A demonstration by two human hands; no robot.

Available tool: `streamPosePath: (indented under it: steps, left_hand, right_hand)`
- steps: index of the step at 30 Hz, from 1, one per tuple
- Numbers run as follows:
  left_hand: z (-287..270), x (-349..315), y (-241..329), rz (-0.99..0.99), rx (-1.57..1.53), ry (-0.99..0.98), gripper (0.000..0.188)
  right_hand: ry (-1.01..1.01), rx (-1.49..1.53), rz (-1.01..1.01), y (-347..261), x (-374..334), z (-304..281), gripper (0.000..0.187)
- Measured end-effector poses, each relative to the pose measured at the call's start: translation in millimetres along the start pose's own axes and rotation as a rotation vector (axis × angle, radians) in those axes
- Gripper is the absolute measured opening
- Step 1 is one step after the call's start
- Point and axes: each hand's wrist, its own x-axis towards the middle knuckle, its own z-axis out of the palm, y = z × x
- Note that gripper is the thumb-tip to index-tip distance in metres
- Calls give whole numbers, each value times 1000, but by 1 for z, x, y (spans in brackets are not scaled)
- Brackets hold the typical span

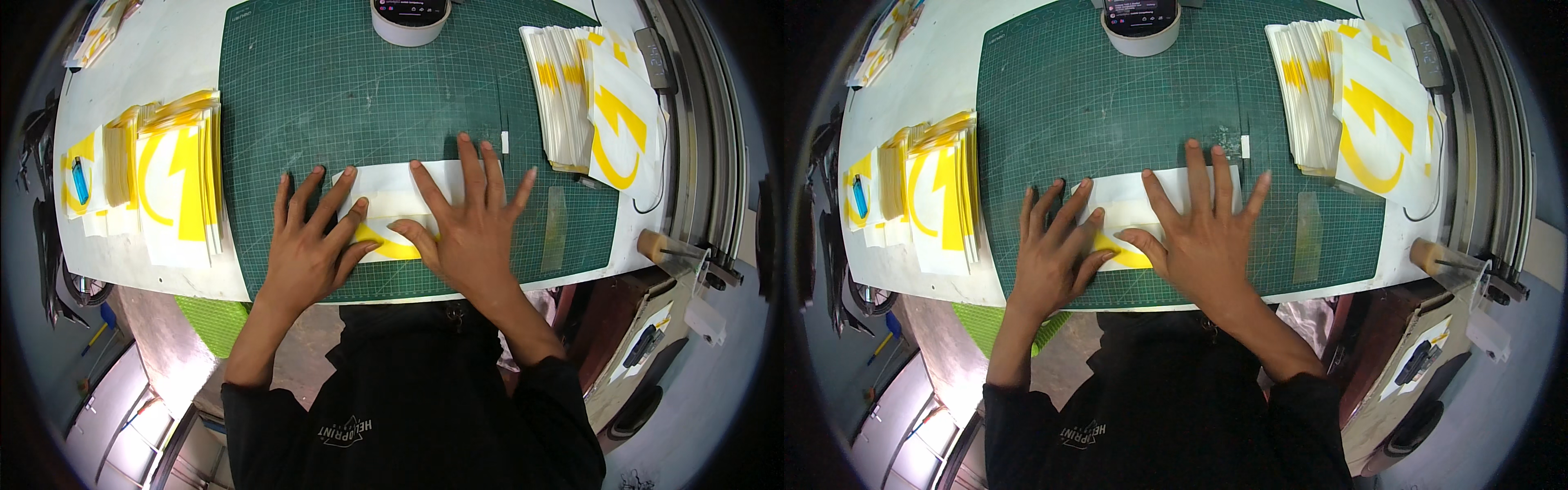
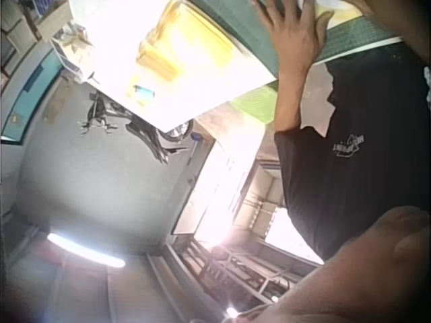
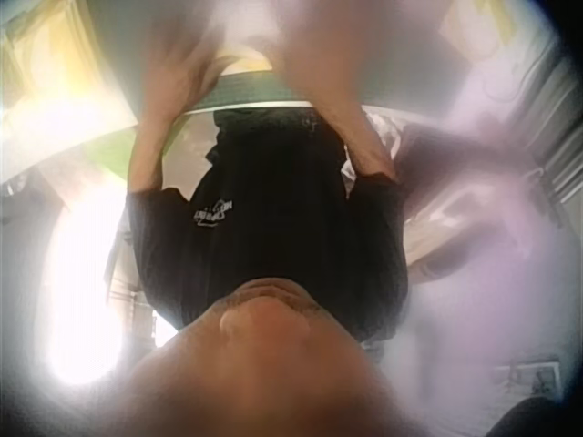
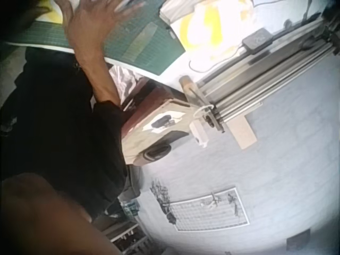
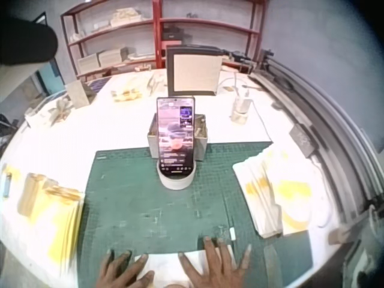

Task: The person weeds a yellow lightning bolt design from a white sticker sheet using a clear plastic squeegee. They repeatedly rub the design to remove the negative space, then peel the backing to reveal the final sticker. The process is repeated for multiple sheets on a green cutting mat.

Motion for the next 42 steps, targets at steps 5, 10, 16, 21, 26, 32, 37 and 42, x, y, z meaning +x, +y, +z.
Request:
streamPosePath:
  steps: [5, 10, 16, 21, 26, 32, 37, 42]
  left_hand:
    - [1, -2, -1, -6, -8, 8, 50]
    - [4, -4, -2, -6, -2, 12, 50]
    - [3, -3, -2, -1, 0, 3, 50]
    - [1, -4, -2, -6, -13, -7, 50]
    - [4, -4, -4, -4, -31, 19, 51]
    - [4, -4, -4, -3, -40, 35, 51]
    - [1, -3, -3, -1, -30, 4, 50]
    - [2, -3, -2, 0, -14, 13, 51]
  right_hand:
    - [-53, -33, 85, 12, -4, -5, 67]
    - [-47, -105, 114, 7, -4, -8, 67]
    - [-43, 19, 43, -17, 3, 7, 67]
    - [-69, -90, 141, -1, -3, -6, 66]
    - [-27, 77, 41, -40, 12, 8, 67]
    - [-35, 108, 42, -40, 12, 11, 67]
    - [-52, 5, 106, -11, 2, -1, 64]
    - [-51, -71, 186, 26, -10, -13, 62]
